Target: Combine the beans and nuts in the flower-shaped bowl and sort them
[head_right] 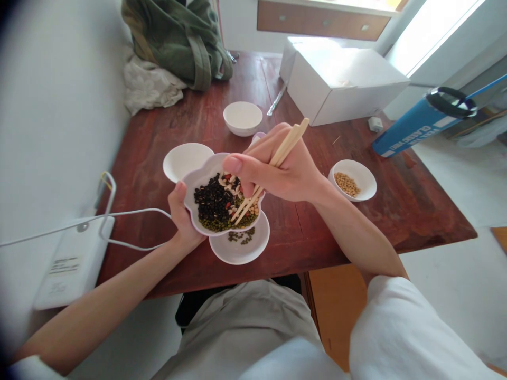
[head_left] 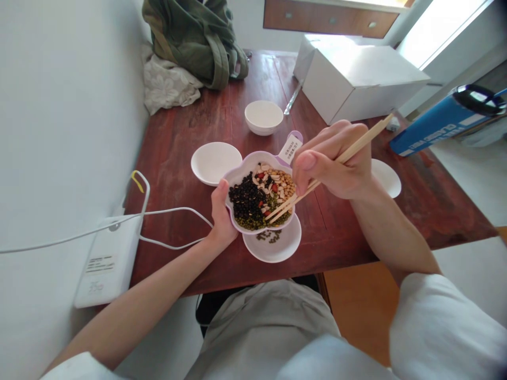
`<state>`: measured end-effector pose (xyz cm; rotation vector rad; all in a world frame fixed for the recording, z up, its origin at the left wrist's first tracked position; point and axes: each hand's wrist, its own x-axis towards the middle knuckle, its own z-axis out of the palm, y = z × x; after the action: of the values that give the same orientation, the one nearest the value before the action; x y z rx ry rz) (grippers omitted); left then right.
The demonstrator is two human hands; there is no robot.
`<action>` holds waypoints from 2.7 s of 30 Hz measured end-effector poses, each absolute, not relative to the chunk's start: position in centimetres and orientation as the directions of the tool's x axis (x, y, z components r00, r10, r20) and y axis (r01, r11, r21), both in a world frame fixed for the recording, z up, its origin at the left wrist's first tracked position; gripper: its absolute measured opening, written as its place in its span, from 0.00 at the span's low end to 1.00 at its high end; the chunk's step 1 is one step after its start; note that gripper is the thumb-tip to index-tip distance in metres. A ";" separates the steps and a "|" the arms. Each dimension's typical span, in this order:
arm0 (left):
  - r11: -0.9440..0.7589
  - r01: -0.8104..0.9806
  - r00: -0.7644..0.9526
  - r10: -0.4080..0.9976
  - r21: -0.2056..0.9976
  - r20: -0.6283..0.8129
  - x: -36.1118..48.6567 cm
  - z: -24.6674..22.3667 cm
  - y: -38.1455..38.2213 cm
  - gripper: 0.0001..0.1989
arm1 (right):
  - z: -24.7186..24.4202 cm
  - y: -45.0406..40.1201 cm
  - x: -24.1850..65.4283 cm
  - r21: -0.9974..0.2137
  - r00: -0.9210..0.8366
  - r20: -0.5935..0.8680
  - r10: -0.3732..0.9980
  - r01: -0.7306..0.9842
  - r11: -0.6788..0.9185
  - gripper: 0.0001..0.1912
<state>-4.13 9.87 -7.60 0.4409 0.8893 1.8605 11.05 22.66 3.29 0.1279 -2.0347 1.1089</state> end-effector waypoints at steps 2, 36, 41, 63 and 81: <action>-0.247 -0.639 -0.429 0.900 0.729 -0.071 -4.1 -7.6 9.9 0.27 | 3.3 22.6 11.1 -0.664 -0.680 0.683 0.266 -0.426 0.615 0.27; -0.301 -0.634 -0.490 0.869 0.712 -0.069 -4.0 -7.2 10.2 0.21 | 4.9 22.4 12.1 -0.662 -0.762 0.619 0.191 -0.376 0.649 0.25; -0.281 -0.643 -0.472 0.878 0.713 -0.079 -4.0 -7.1 10.1 0.21 | 4.8 22.1 12.0 -0.661 -0.718 0.656 0.234 -0.395 0.638 0.27; -0.208 -0.616 -0.476 0.867 0.760 -0.149 -4.2 -7.0 9.9 0.23 | 0.9 24.9 15.2 -0.728 -0.641 0.646 0.414 -0.354 0.587 0.37; -0.266 -0.586 -0.515 0.852 0.765 -0.098 -4.0 -6.8 10.2 0.23 | -4.7 26.7 15.8 -0.816 -0.593 0.574 0.565 -0.357 0.455 0.37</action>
<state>-3.96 10.21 -6.80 0.4174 0.9622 1.9118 15.82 26.74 -4.67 -0.1769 -1.8019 1.2818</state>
